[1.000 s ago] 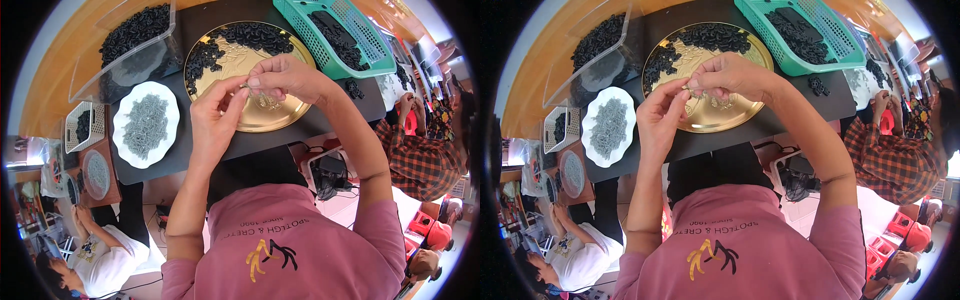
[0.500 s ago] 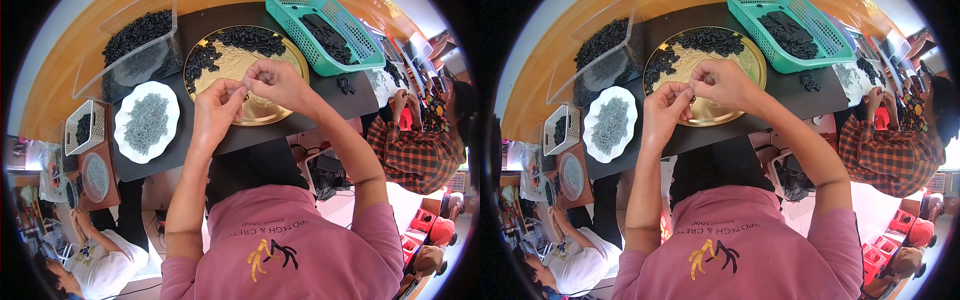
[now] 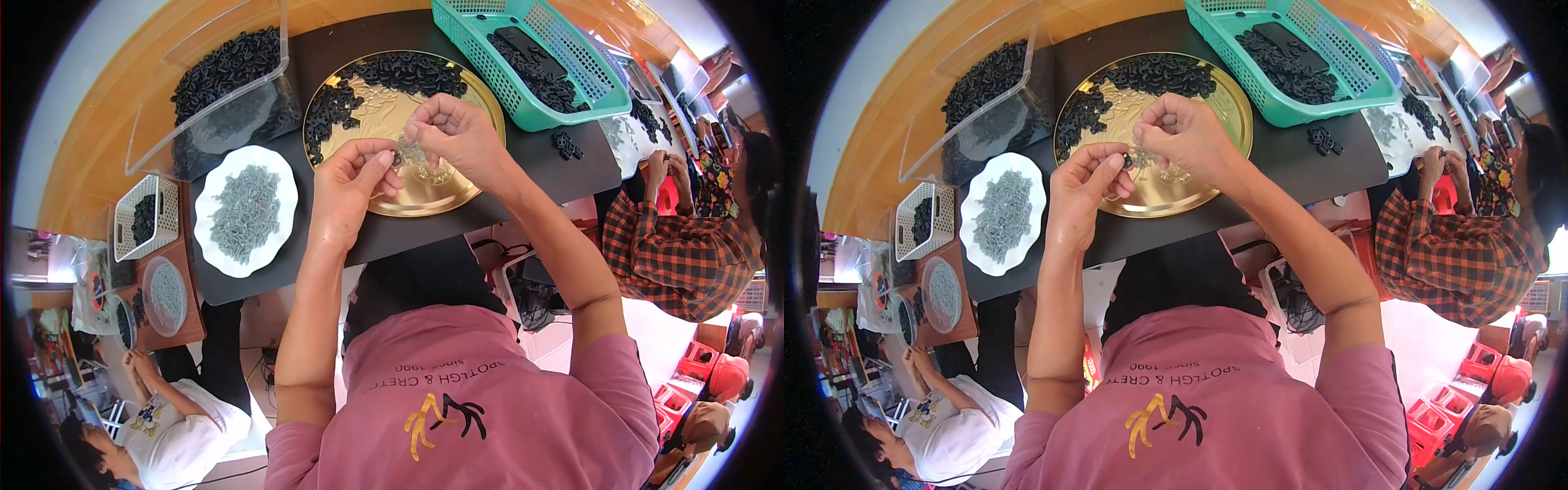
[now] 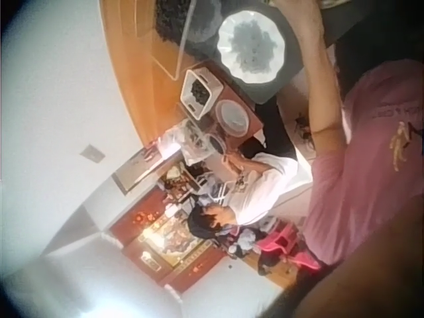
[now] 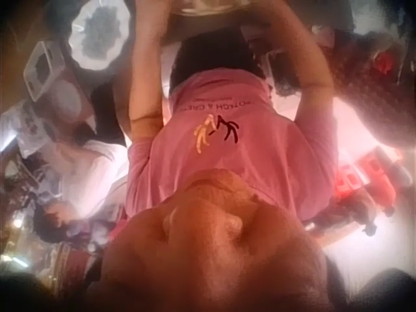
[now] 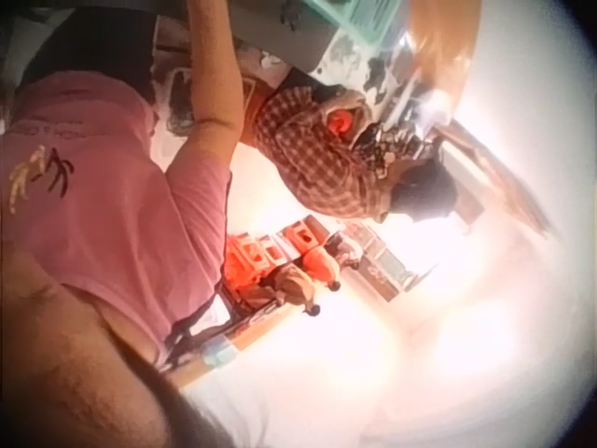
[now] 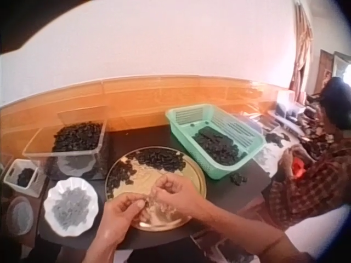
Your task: The person assembles small components by picking up black plastic pieces and metal pins from a tray and inserting the pins into the plastic pieces by hand.
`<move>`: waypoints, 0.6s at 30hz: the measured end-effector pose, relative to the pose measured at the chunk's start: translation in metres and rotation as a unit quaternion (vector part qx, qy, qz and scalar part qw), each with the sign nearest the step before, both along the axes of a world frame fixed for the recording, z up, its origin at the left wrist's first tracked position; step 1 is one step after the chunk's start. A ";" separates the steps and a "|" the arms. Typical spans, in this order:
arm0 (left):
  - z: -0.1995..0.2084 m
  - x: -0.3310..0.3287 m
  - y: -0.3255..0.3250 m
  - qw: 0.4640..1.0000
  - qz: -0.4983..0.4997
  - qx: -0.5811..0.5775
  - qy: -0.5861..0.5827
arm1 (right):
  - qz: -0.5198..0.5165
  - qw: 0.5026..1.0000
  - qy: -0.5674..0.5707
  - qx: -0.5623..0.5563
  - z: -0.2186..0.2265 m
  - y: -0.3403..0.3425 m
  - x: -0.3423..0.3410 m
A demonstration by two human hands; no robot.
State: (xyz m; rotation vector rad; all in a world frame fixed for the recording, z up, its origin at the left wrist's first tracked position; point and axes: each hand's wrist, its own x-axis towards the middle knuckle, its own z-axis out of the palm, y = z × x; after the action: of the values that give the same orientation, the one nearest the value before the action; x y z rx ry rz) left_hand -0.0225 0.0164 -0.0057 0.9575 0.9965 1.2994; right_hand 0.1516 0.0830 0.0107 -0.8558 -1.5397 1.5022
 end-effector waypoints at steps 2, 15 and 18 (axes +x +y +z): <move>0.000 -0.001 0.000 1.000 0.007 -0.001 -0.007 | -0.008 1.000 0.001 -0.010 0.006 -0.002 -0.002; -0.005 0.006 0.000 0.995 -0.004 -0.013 -0.103 | 0.018 0.999 0.001 -0.041 -0.008 -0.008 -0.003; -0.006 0.006 0.000 0.991 -0.007 -0.026 -0.128 | 0.022 0.998 -0.009 -0.060 -0.011 -0.008 -0.006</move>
State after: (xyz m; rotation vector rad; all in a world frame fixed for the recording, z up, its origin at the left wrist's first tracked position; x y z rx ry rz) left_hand -0.0160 0.0166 -0.0117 0.7353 0.8188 1.3391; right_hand 0.1459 0.0755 0.0001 -0.9107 -1.5035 1.6361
